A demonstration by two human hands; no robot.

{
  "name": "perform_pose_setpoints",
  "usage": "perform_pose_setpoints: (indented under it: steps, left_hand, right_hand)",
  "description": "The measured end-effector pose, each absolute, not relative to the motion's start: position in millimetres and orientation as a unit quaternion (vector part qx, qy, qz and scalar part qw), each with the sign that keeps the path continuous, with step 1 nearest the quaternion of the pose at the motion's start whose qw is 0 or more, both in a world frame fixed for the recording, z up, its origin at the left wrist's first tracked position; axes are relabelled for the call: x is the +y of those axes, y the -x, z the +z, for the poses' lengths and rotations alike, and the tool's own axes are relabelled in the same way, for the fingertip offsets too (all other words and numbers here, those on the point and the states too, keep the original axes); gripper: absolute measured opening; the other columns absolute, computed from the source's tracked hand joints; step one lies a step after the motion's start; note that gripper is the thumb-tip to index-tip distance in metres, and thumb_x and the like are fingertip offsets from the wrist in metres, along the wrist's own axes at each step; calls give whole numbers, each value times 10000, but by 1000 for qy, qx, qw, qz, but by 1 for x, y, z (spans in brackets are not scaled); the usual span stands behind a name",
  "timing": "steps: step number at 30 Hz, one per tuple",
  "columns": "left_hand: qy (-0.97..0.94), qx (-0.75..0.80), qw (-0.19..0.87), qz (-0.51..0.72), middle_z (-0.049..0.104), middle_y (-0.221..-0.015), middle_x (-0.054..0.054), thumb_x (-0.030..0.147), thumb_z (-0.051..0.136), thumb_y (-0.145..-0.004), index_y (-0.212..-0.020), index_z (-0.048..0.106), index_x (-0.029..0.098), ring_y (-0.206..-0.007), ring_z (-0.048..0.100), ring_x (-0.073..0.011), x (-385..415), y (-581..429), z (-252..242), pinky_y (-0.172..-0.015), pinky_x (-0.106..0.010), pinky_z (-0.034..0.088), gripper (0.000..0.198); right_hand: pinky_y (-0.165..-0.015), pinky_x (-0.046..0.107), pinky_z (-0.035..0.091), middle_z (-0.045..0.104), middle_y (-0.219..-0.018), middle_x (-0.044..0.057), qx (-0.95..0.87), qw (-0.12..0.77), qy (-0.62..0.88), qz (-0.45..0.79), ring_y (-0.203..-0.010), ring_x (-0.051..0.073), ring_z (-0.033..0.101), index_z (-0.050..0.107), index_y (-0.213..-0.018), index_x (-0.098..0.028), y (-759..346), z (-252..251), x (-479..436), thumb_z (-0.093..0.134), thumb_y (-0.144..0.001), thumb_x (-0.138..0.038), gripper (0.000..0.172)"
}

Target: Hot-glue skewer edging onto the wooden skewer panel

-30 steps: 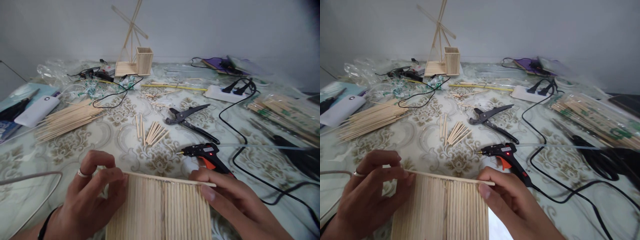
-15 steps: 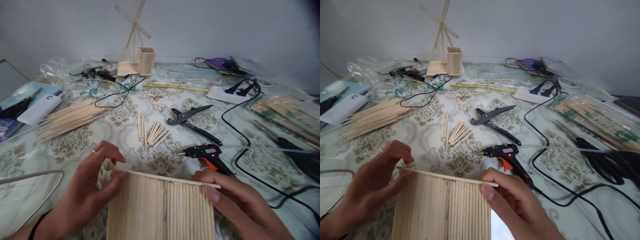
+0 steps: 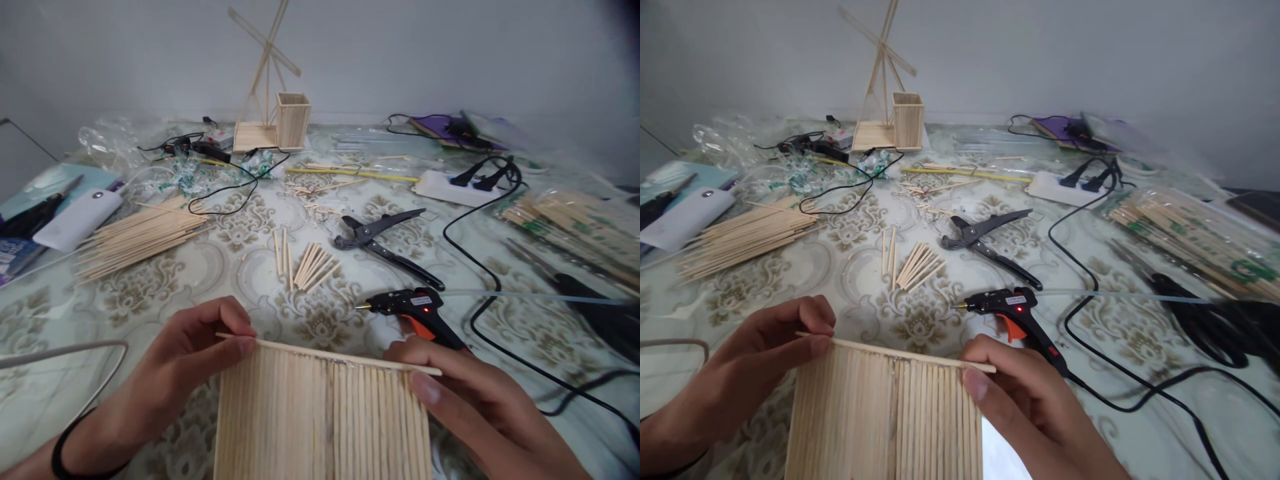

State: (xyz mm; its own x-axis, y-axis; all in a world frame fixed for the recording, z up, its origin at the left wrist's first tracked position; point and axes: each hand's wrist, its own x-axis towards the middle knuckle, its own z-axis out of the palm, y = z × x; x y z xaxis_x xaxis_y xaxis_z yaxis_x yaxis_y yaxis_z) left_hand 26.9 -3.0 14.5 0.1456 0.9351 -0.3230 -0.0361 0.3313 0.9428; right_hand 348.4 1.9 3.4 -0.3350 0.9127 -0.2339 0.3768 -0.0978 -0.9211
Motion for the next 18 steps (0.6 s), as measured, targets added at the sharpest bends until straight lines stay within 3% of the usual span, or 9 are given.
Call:
perform_pose_setpoints:
  steps: [9,14,18]
  left_hand:
    - [-461,528,603,382,608,-848,13,428,794,-909,-795,715,245,-726,539,-116,-2,-29,18,-624,-220,410,229]
    - [-518,534,551,379,608,-886,14,386,754,-950,-804,701,246,-755,566,-121,-9,-24,19,-651,-226,435,209]
    - [-577,548,502,338,620,-873,14,390,690,-992,-829,686,244,-774,583,-131,-9,-21,21,-677,-238,446,218]
  right_hand:
    - [-547,229,487,585,-743,6,-617,239,524,536,-638,170,532,695,-815,-265,-350,5,0,560,-1008,-629,433]
    - [-554,233,512,614,-744,10,-619,254,517,533,-654,184,582,722,-828,-275,-349,3,3,598,-995,-598,384]
    - [-533,231,483,575,-710,-5,-593,272,532,541,-616,168,540,688,-765,-259,-342,6,4,654,-954,-618,407]
